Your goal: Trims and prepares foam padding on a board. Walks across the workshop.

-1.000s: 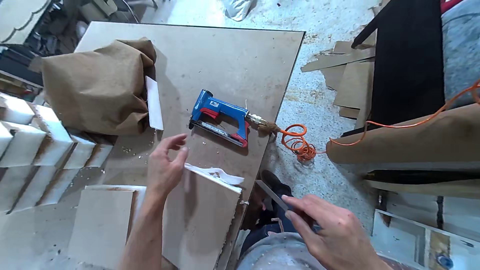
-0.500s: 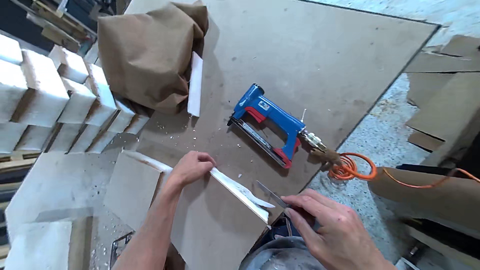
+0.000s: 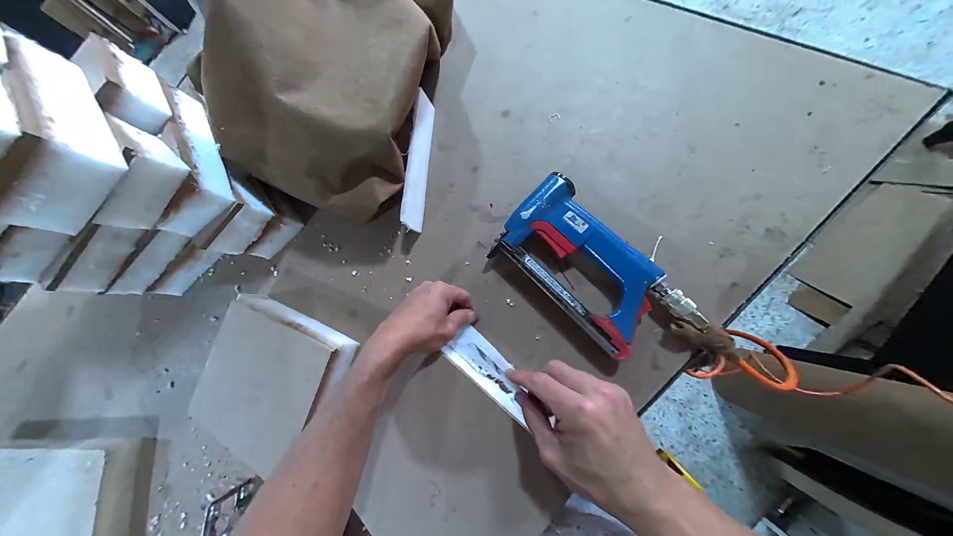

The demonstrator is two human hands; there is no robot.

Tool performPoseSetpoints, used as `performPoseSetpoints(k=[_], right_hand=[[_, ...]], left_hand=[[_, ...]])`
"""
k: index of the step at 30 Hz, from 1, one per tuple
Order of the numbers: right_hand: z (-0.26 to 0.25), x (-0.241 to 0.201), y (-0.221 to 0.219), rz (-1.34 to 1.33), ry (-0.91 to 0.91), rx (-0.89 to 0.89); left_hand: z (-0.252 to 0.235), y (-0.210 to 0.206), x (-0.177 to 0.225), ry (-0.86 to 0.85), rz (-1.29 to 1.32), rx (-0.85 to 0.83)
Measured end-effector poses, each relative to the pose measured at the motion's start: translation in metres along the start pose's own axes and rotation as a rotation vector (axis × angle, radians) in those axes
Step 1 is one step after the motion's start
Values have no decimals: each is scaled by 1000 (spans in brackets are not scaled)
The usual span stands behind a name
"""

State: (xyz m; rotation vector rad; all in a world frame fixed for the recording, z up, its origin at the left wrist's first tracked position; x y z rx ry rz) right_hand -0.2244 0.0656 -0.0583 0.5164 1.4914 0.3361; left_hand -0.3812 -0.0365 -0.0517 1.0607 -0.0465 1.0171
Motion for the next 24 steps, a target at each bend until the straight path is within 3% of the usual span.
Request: performPoseSetpoints(k=[6,15,24], right_hand=[[-29,-10,-32,75,6,-113],[-48,-11,-45,188,-55,-285],[-16,-13,-23,237,-17,-399]], left_hand=[[4,-2,-7,9,107,133],[4,-3,-7,26,144,123],[4,-4,-8,45,37,140]])
Point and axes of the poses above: each hand's wrist, its own z-axis away from the middle knuckle, its own y-axis out of the back of the hand, x = y × z, the point moved 6 cm from there along -z, towards the middle knuckle, and after that the axes turned 9 degrees about -z, right-handed, at the moved point
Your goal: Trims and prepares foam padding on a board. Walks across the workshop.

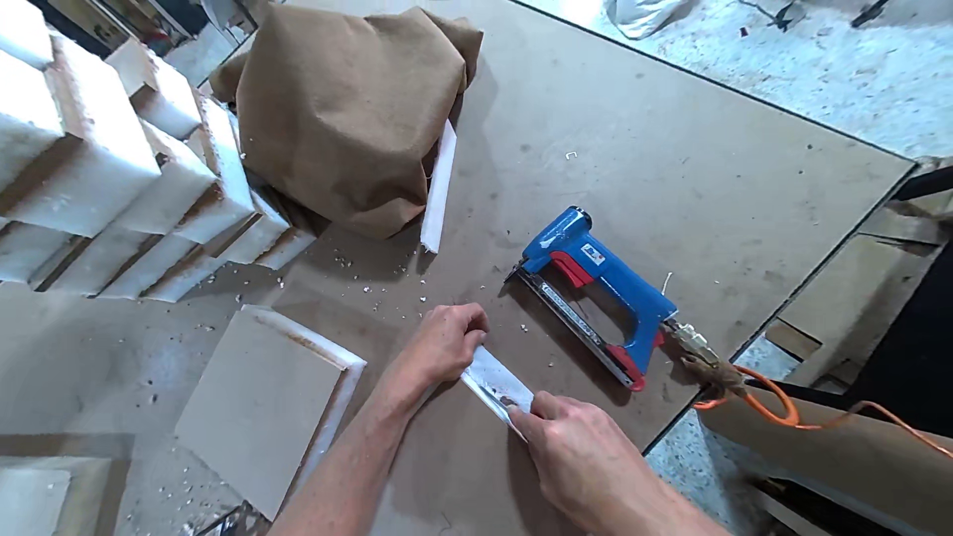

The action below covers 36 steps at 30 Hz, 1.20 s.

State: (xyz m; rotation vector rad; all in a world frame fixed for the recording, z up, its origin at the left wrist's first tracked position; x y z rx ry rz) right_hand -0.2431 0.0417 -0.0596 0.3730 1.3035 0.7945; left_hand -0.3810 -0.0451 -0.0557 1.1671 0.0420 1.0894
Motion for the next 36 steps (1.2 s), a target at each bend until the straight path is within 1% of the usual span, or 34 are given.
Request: performPoseSetpoints(k=[2,4,5,7,9,11,15,19,22,26,28,30,31,33,36], right_hand=[[19,1,11,-25,-7,0],[29,3,24,-63,-11,67],[28,4,29,-74,-4,112],[17,4,30,-85,17,185],[2,1,23,-91,33,216],[-11,-2,15,-84,35,231],[-30,-3,2,-79,-9,137],[-36,1,-7,-62,-51,38],[-23,2,-8,-34,-57,2],[20,10,2,-26,-24,12],[37,12,16,-52,-16,65],[43,15,32,-100,-17,128],[42,16,38,-118,-10,159],[40,20,42,-140,-14,196],[41,27,42,-147,-25,236]], left_hand=[[1,1,2,-5,-6,28],[3,2,2,-22,2,62],[2,2,1,-33,9,69],[-2,2,0,-33,26,28],[-7,2,-2,3,54,-29],[-9,2,-1,54,67,-39],[-4,-3,-4,83,67,48],[-4,-1,1,72,32,57],[-3,0,4,62,-14,67],[-1,2,10,20,-53,129],[0,4,14,-34,-79,194],[0,7,18,-100,-81,253],[0,9,19,-112,-57,255],[-2,15,16,-67,-12,155],[-2,22,10,-7,-37,-62]])
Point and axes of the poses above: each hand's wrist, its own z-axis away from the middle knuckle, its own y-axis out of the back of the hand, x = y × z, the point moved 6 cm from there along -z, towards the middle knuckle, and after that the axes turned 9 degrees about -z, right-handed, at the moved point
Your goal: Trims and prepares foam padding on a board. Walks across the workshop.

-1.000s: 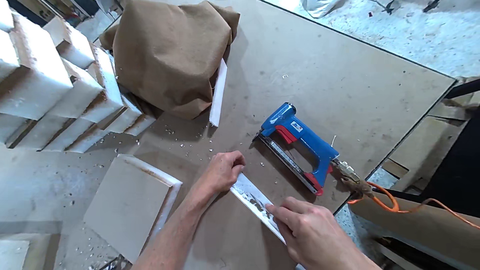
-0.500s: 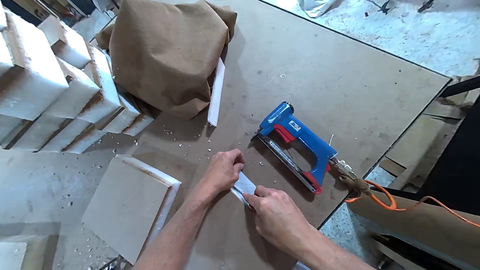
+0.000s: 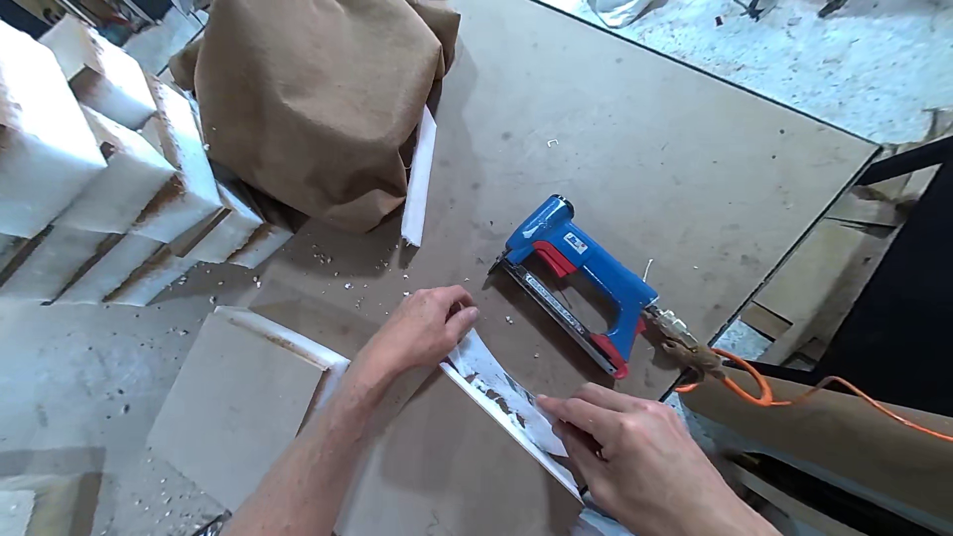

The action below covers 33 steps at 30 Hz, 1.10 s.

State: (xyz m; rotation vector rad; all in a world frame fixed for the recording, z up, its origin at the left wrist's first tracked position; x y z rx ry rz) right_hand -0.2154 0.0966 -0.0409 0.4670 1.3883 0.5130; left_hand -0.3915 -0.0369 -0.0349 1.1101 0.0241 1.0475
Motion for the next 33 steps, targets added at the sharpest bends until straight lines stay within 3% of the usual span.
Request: performPoseSetpoints(k=[5,11,13,20,23,26,30,33], right_hand=[[27,7,2,-53,-46,22],[48,4,-4,-81,-31,63],[51,5,-1,-91,-35,81],[82,28,2,-285,-157,268],[105,42,1,-465,-273,356],[108,42,-8,-550,-310,307],[88,32,-28,-473,-252,169],[78,20,-34,-341,-195,166]], left_hand=[[3,-25,24,-16,-279,-339],[-4,-36,40,-38,-489,-427],[-3,-36,39,-130,-490,-322],[27,-19,49,-293,-366,305],[55,-55,45,-227,-310,249],[65,-96,13,-196,-343,239],[113,-70,-5,-106,-242,494],[144,-49,-10,-50,-279,676]])
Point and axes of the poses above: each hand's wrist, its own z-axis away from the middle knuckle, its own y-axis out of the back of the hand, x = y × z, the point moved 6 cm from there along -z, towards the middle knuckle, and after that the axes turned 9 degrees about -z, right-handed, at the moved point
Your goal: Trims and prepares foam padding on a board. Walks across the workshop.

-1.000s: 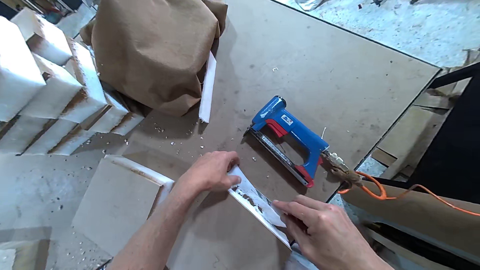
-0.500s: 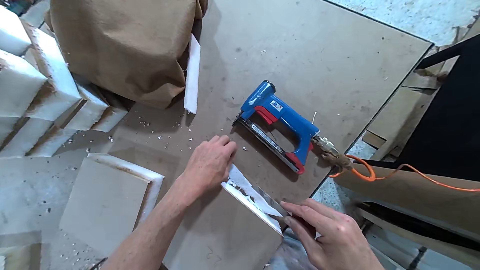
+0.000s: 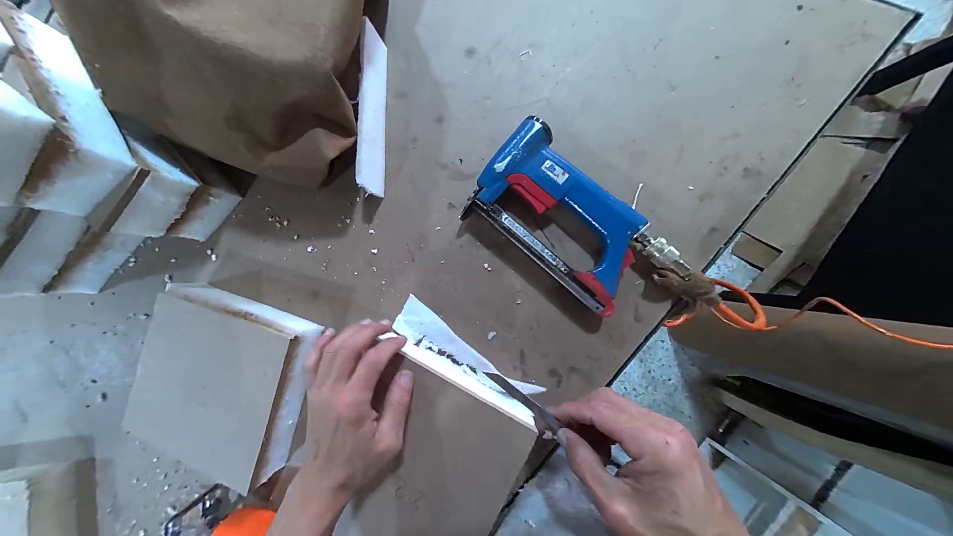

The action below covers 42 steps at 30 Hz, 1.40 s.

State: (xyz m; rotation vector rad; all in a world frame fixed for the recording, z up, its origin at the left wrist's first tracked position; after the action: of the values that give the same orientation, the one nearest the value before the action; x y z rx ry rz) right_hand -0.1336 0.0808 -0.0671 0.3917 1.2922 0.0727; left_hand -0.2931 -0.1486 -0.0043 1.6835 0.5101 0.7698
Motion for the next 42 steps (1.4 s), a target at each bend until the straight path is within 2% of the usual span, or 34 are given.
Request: performPoseSetpoints(k=[3,7,12,22,28,34,42], right_hand=[[-6,-22,-2,152,90,52],[-24,-51,-12,315,188,116],[-38,-69,-34,479,248,158],[-43,-77,-58,578,271,62],[-33,-87,-49,619,321,172],[-36,-83,-68,574,366,35],[-29,-82,-70,525,343,-29]], left_hand=[[6,-3,-7,132,-3,11],[15,-21,-1,274,131,43],[16,-35,-2,371,93,90],[12,-49,-6,366,-7,37],[14,-55,-9,366,-15,16],[14,-57,-10,357,-3,27],[15,-55,-7,364,9,44]])
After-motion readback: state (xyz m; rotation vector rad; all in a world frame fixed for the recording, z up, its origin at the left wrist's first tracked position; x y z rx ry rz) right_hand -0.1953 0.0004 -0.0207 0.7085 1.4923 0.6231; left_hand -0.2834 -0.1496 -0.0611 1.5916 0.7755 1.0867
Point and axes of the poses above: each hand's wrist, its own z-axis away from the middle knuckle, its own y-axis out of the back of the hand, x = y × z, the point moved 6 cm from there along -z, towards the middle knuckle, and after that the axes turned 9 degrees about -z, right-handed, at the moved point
